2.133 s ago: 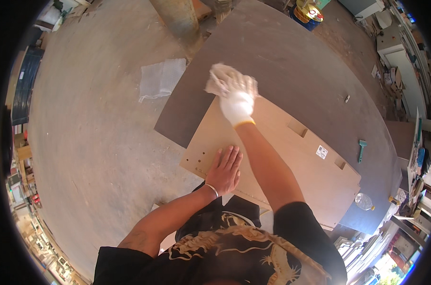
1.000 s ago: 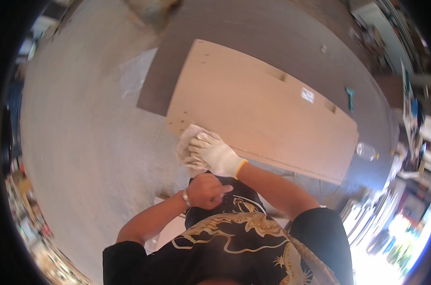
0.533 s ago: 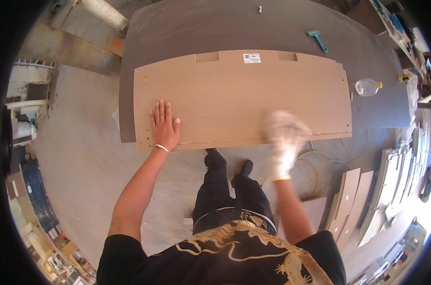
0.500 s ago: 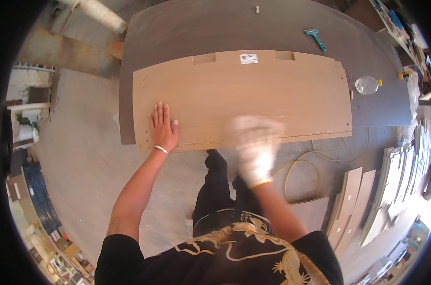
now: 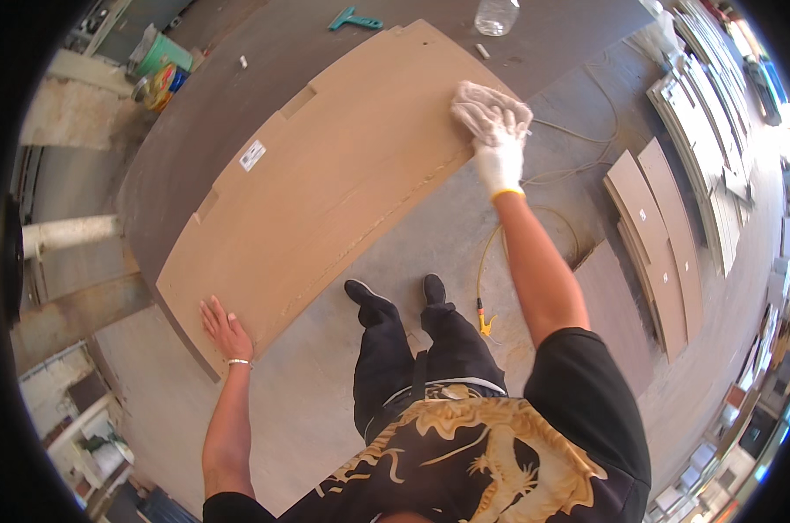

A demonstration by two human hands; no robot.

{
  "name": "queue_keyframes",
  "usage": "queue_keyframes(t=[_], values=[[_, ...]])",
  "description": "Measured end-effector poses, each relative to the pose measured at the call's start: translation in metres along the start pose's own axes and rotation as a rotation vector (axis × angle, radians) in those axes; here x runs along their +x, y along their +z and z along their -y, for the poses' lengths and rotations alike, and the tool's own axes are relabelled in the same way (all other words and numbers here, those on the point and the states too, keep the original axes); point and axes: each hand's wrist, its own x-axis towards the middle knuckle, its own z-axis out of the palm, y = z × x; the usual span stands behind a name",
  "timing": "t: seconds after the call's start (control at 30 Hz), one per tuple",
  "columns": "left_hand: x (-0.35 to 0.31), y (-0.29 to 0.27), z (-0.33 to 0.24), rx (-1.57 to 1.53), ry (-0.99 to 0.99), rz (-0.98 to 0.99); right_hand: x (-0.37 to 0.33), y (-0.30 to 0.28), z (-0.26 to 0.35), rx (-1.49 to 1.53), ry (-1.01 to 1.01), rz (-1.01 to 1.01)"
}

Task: The person wipes and scrapes several light-colored wood panels on a workbench. They use a cloth to wipe the surfaces and a plastic scraper to remove residue from edges and recessed areas, handling each panel individually.

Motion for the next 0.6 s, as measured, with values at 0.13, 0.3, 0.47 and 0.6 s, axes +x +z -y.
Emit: queue_keyframes(t=[0.13,0.3,0.47,0.6], values=[[0.003,-0.004,-0.001,0.018,0.002,0.022,-0.064,0.004,0.133,-0.261,-0.028,0.279],[0.001,-0.012,-0.004,0.000,0.029,0.038,-0.077,0.010,0.084,0.032,-0.104,0.232],[0.001,-0.013,-0.005,0.050,0.025,0.078,0.038,0.014,-0.092,0.226,0.161,-0.018],[0.001,-0.019,-0.012,0.063,0.012,0.140,0.067,0.021,-0.052,-0.290,0.177,0.096]])
